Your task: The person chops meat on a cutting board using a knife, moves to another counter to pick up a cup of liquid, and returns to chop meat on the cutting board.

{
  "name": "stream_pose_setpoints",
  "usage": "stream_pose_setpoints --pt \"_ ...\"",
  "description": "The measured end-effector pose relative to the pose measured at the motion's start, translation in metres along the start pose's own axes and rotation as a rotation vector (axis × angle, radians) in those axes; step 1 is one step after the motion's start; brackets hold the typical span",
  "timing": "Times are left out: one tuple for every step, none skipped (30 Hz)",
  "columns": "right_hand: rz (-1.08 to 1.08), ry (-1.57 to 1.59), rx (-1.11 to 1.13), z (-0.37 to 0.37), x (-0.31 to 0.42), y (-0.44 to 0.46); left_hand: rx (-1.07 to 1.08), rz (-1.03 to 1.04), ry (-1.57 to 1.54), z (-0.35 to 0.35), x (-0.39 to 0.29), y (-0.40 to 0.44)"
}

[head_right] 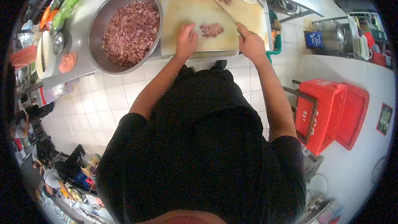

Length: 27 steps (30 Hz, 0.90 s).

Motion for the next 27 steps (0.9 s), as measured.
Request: stream_pose_setpoints --pt "0.013 -0.029 -0.004 -0.001 -0.012 0.001 0.002 0.003 0.001 0.0 0.0 0.0" --pt "0.02 -0.056 0.001 0.01 -0.03 0.002 0.009 -0.011 0.01 0.0 0.001 -0.001" --pt "-0.027 -0.064 -0.007 0.014 -0.028 0.001 0.016 -0.024 0.018 0.0 0.001 0.0" --pt "-0.071 -0.071 -0.014 0.015 -0.022 -0.005 0.024 -0.037 0.027 0.002 0.002 -0.001" --pt "-0.114 -0.079 -0.022 0.014 -0.017 -0.012 0.018 -0.022 0.032 0.002 0.001 0.001" --pt "-0.08 -0.091 0.06 0.014 -0.01 -0.017 0.012 -0.007 0.037 0.002 0.001 0.001" --pt "-0.068 -0.033 0.078 0.007 -0.001 -0.024 0.009 0.008 0.042 0.003 0.0 0.001" --pt "-0.056 0.023 0.095 -0.001 0.007 -0.03 0.005 0.029 0.074 0.003 -0.002 0.002" --pt "-0.046 0.079 0.114 -0.004 0.009 -0.031 -0.001 0.048 0.106 0.003 -0.004 0.002" --pt "-0.065 0.097 0.058 -0.004 0.003 -0.029 -0.006 0.066 0.137 0.004 -0.006 0.002" --pt "-0.034 0.084 0.031 -0.008 -0.003 -0.023 -0.01 0.051 0.128 0.005 -0.005 0.002" --pt "-0.003 0.07 0.006 -0.016 -0.007 -0.014 -0.013 0.036 0.118 0.007 -0.002 0.0" --pt "0.028 0.057 -0.02 -0.024 -0.011 -0.005 -0.017 0.02 0.11 0.008 0.0 -0.001" --pt "0.067 0.025 0.014 -0.024 -0.016 0.005 -0.011 0.021 0.118 0.009 0.0 -0.001" --pt "0.087 -0.023 0.051 -0.025 -0.016 0.01 -0.004 0.023 0.127 0.009 -0.002 0.0" --pt "0.107 -0.072 0.086 -0.024 -0.014 0.015 0.002 0.026 0.135 0.009 -0.003 0.001" --pt "0.125 -0.122 0.123 -0.024 -0.013 0.018 0.004 0.022 0.136 0.009 -0.005 0.001" --pt "0.106 -0.146 0.145 -0.025 -0.01 0.018 0.003 0.016 0.139 0.009 -0.005 0.001" --pt "0.083 -0.17 0.169 -0.026 -0.007 0.016 -0.001 0.007 0.142 0.008 -0.005 0.001" --pt "0.061 -0.194 0.196 -0.027 -0.002 0.01 0.007 -0.003 0.136 0.008 -0.005 0.0" --pt "0.036 -0.185 0.22 -0.031 0.003 0.004 0.013 -0.01 0.129 0.007 -0.004 0.0" --pt "0.012 -0.175 0.244 -0.038 0.007 -0.004 0.022 -0.018 0.121 0.008 -0.003 0.001" --pt "-0.011 -0.165 0.271 -0.04 0.01 -0.012 0.012 -0.001 0.128 0.007 -0.004 0.0" --pt "-0.022 -0.115 0.245 -0.043 0.008 -0.017 0.001 0.015 0.135 0.007 -0.005 -0.001" --pt "-0.031 -0.066 0.218 -0.046 0.004 -0.022 -0.011 0.031 0.142 0.006 -0.007 -0.002" --pt "-0.043 -0.016 0.188 -0.048 0.002 -0.022 -0.013 0.016 0.125 0.006 -0.006 -0.002" --pt "-0.01 -0.019 0.179 -0.047 -0.001 -0.018 -0.014 0.004 0.108 0.006 -0.004 -0.001"
Point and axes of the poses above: each hand's wrist, its own y-axis towards the middle knuckle, its own z-axis out of the palm, x = y × z, the point moved 9 cm from there along y, towards the middle knuckle, and after that the axes turned 2 degrees about -z, right-handed, at the moved point
